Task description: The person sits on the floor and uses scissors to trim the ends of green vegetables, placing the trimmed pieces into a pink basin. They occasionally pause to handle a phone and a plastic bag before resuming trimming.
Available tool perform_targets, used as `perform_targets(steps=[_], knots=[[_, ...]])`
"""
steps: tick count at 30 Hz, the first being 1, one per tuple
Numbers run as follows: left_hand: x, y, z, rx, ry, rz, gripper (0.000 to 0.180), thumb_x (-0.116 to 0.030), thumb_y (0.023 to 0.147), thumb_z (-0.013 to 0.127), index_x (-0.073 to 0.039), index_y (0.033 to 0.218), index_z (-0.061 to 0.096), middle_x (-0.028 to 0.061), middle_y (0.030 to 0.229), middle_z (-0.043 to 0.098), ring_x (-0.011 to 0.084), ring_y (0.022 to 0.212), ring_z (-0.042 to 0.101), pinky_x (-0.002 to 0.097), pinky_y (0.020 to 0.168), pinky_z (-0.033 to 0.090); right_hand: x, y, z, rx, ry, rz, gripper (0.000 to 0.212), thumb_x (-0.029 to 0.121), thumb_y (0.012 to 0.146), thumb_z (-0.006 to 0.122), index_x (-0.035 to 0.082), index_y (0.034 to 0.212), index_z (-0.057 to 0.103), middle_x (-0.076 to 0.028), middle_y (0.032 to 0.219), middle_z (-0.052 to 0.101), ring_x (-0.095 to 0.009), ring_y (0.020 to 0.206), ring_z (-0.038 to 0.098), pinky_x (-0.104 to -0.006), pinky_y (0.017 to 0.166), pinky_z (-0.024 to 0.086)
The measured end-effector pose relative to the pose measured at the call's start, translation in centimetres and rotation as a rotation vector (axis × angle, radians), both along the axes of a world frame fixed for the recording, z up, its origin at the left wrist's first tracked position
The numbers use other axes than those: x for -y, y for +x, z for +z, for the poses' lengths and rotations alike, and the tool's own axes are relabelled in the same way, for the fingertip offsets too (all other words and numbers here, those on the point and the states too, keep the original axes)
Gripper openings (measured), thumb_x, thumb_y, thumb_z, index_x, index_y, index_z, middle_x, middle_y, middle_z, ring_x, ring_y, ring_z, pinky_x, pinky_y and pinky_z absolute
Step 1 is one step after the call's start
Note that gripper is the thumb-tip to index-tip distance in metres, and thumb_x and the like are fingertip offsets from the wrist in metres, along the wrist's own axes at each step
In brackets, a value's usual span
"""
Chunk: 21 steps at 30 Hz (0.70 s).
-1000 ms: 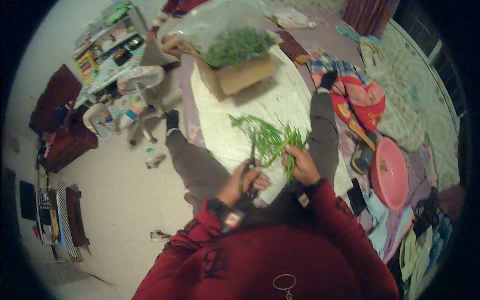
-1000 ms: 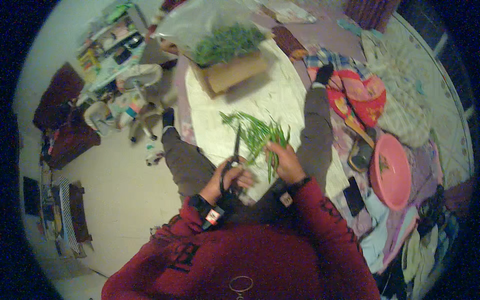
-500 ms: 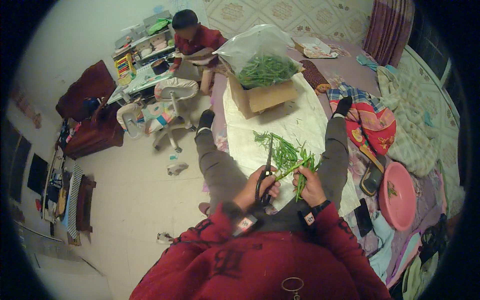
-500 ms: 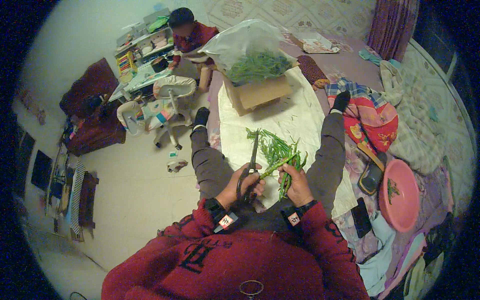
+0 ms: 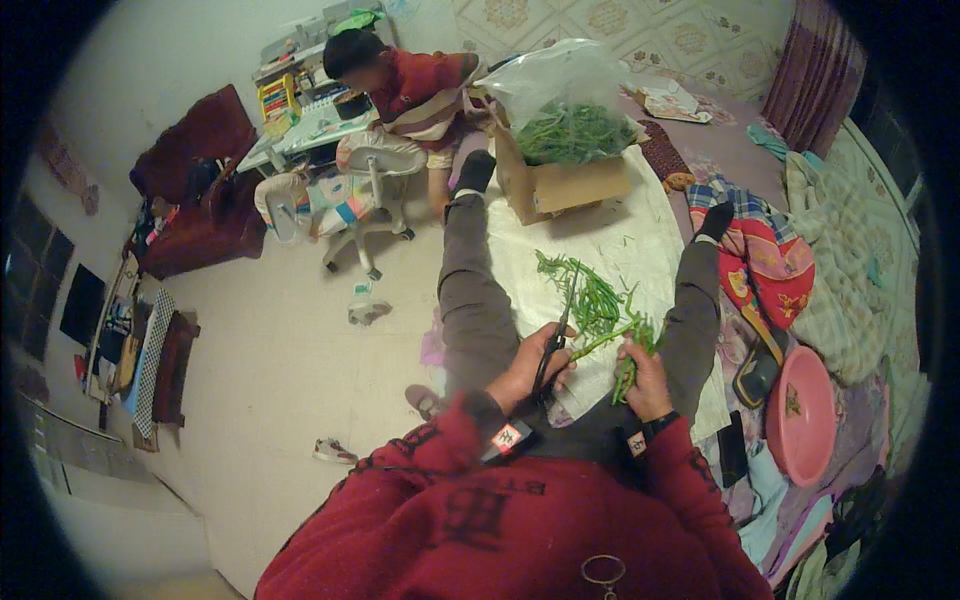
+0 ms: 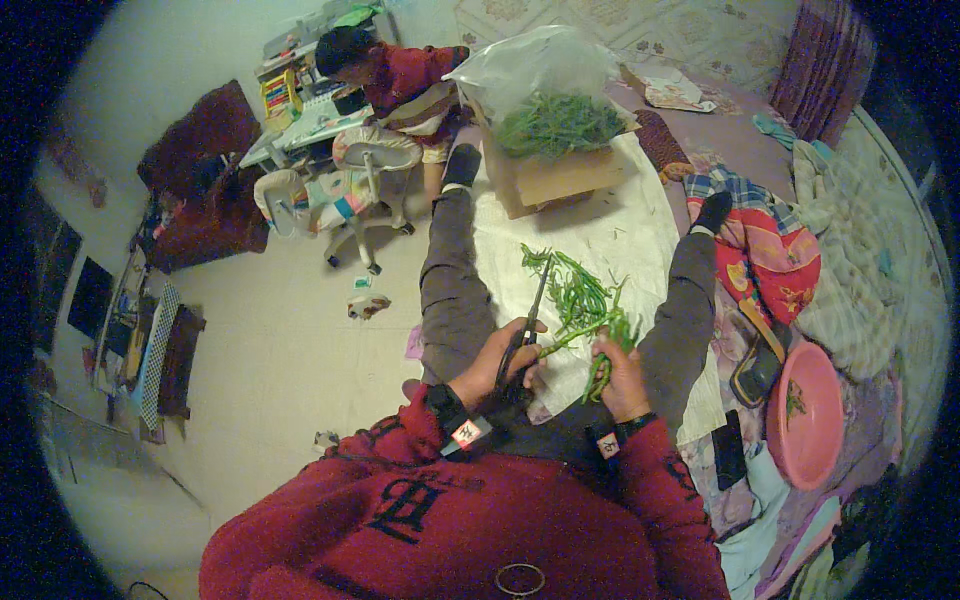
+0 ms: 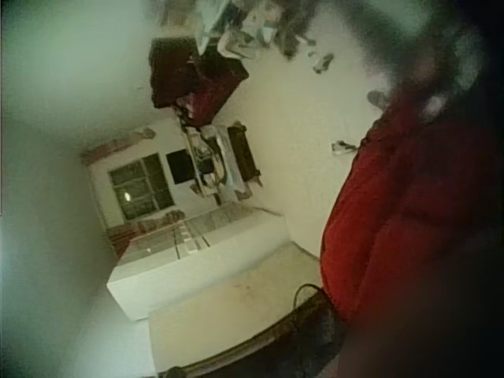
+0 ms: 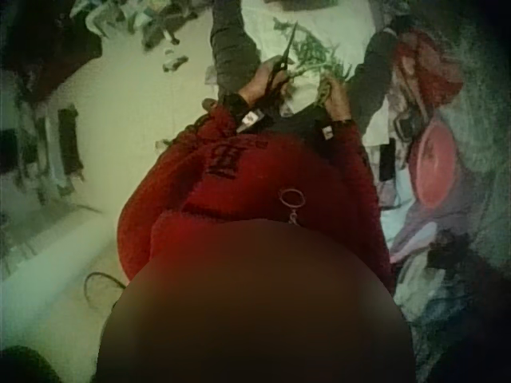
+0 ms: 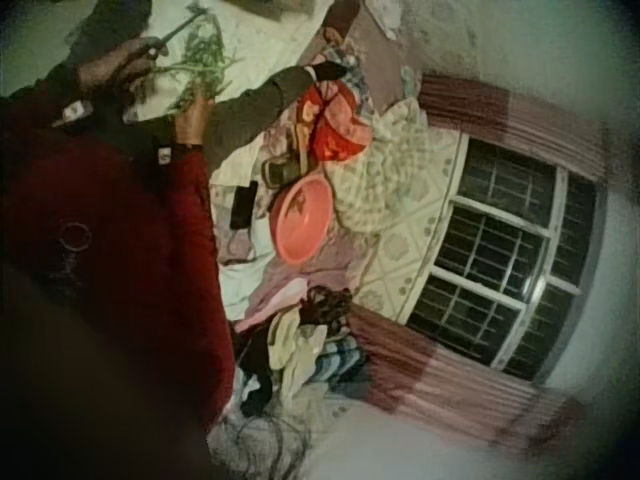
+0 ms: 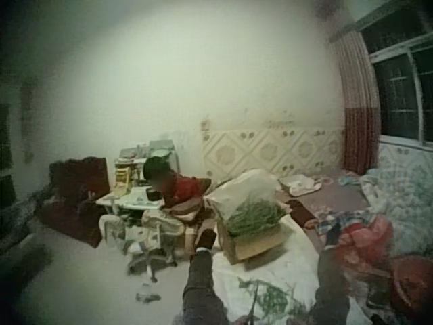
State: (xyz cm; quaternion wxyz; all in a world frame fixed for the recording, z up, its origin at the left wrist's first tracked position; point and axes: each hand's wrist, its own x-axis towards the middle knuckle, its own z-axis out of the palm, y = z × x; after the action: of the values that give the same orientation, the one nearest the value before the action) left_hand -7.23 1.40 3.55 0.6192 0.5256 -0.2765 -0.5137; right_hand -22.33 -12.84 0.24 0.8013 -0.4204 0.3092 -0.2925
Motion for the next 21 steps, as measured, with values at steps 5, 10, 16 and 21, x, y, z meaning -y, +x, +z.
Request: perform_targets(steps=[5,10,16,21], knots=[[-0.2,2.5,-3.0,0.148,0.084,-0.032,0.027,-0.005,0.081,0.051,-0.005,0.108,0.045,0.0057,0.068,0.054,0.0117,0.05,0.049,0.0251,0.044,0.041,2.1,-1.9,0.6,-0.207,-0.216,-0.12,0.016,0.017,0.082,0.058,0.006,0.093,0.056,0.002,0.066,0.051,-0.005,0.053,0.044,-0.0194,0.047,0.035],[1.1,1.6,-6.1,0.724,0.115,-0.099,0.028,-0.006,0.073,0.056,-0.003,0.101,0.05,0.0191,0.083,0.059,0.0273,0.078,0.059,0.0385,0.069,0.045,1.5,-0.6,0.8,-0.423,-0.539,0.101,0.01,0.012,0.082,0.059,0.003,0.084,0.058,0.001,0.066,0.056,-0.004,0.059,0.049,-0.019,0.05,0.038],[1.4,0.5,-6.3,0.73,0.043,-0.054,0.023,-0.006,0.075,0.053,-0.003,0.099,0.05,0.019,0.081,0.059,0.0287,0.077,0.059,0.0373,0.068,0.045,0.4,1.3,-0.4,-0.545,-0.801,0.413,0.009,0.005,0.079,0.059,0.0,0.085,0.058,-0.002,0.074,0.061,-0.01,0.07,0.056,-0.0243,0.066,0.045],[1.6,0.7,-6.1,0.614,0.099,-0.016,0.025,-0.006,0.074,0.058,-0.004,0.098,0.05,0.0128,0.073,0.059,0.0208,0.068,0.058,0.0338,0.061,0.045,0.0,1.2,-1.0,-0.415,-0.697,0.574,0.011,0.007,0.079,0.06,0.001,0.088,0.058,-0.004,0.08,0.063,-0.011,0.073,0.057,-0.0248,0.068,0.045]])
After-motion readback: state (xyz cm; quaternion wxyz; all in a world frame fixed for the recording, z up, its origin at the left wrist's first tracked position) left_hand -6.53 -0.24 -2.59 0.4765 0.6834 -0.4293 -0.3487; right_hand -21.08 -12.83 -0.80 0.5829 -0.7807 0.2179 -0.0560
